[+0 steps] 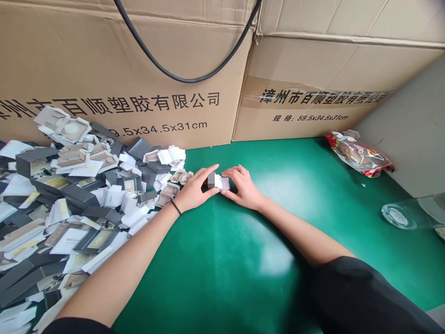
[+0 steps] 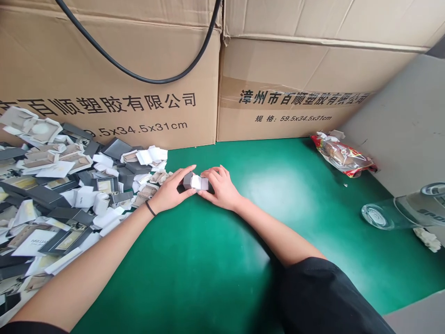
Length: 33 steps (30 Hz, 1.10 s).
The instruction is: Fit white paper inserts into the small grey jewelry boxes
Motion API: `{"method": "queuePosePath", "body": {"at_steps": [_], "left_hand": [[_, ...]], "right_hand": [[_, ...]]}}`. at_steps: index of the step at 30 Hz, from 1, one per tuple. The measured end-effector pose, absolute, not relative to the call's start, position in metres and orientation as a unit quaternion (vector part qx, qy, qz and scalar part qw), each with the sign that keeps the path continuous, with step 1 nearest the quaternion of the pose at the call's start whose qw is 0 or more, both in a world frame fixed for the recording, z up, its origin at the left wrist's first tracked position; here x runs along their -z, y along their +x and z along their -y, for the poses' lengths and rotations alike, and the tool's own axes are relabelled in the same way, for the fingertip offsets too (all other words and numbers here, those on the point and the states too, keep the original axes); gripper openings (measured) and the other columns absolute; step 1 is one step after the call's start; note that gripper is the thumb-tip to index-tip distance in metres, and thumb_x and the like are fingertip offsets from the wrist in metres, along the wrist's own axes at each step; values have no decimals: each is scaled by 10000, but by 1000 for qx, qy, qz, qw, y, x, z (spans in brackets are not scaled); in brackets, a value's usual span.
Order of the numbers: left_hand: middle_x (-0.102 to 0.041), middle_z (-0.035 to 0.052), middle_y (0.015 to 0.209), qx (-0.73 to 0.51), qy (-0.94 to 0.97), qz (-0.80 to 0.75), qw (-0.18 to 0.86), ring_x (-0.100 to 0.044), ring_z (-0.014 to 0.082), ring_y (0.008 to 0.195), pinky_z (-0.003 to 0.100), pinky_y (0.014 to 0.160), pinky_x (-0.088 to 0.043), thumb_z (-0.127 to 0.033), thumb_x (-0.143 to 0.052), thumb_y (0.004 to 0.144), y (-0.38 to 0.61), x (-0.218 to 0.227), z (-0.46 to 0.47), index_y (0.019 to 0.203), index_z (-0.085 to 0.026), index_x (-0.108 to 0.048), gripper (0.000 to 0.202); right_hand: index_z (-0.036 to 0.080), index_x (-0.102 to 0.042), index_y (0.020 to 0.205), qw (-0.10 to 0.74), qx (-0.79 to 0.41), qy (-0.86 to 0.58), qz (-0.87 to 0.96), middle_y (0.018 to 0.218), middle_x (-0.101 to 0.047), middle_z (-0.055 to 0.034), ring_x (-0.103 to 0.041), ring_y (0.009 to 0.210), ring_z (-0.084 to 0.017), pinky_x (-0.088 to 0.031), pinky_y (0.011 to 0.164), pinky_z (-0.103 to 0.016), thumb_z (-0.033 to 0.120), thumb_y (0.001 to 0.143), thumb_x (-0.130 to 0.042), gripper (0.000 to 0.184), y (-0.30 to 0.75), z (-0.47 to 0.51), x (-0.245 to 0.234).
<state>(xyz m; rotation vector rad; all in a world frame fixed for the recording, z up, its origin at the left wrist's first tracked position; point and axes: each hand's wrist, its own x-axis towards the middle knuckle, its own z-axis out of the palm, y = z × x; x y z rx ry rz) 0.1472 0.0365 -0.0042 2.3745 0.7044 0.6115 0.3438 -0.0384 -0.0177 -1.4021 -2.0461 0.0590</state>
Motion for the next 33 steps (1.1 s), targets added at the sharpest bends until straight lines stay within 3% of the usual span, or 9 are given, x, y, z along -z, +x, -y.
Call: {"method": "queuePosePath", "body": {"at_steps": [3,9,19,28,33], "left_hand": [[-484,79,1325,-222,887,-267,303,-461,226,1214,380,1023,-372,-409,-524,852,148,8,-39,1456,-269,-176,712],[-402,73,1437,-227,890,-235,318,-406,227,1295,391,1051,-353,-442,-499,865,148,14,-42,1476,-276,-47,778],[-278,35,1497,-217,885,-229,343,-306,237,1356,402,1107,-282,-489,-500,855,149,19,-48,1469,-279,-145,740],[-326,41,1481,-210,878,-229,364,-360,231,1330,393,1093,-305,-476,-490,862,150,16,-47,1465,-273,-167,713],[-335,31,1477,-207,874,-230,375,-372,237,1322,392,1092,-312,-488,-514,845,151,18,-49,1457,-279,-206,716]], "right_hand": [[202,-517,1129,328,-47,-526,783,1130,-614,-74,-490,1041,-238,-391,939,-438,404,866,-524,331,342,36,19],[210,-549,1122,346,-40,-518,781,1099,-632,-68,-495,1016,-237,-402,904,-418,375,845,-568,323,340,35,18],[191,-622,940,347,-36,-491,798,928,-578,-79,-470,832,-203,-453,787,-362,245,791,-555,173,344,27,13],[177,-622,827,274,-57,-460,843,850,-501,-65,-434,806,-191,-418,797,-353,221,790,-549,93,344,22,1],[173,-625,863,238,-70,-449,858,846,-480,-63,-453,812,-187,-422,785,-342,203,801,-528,119,346,21,-3]]}}
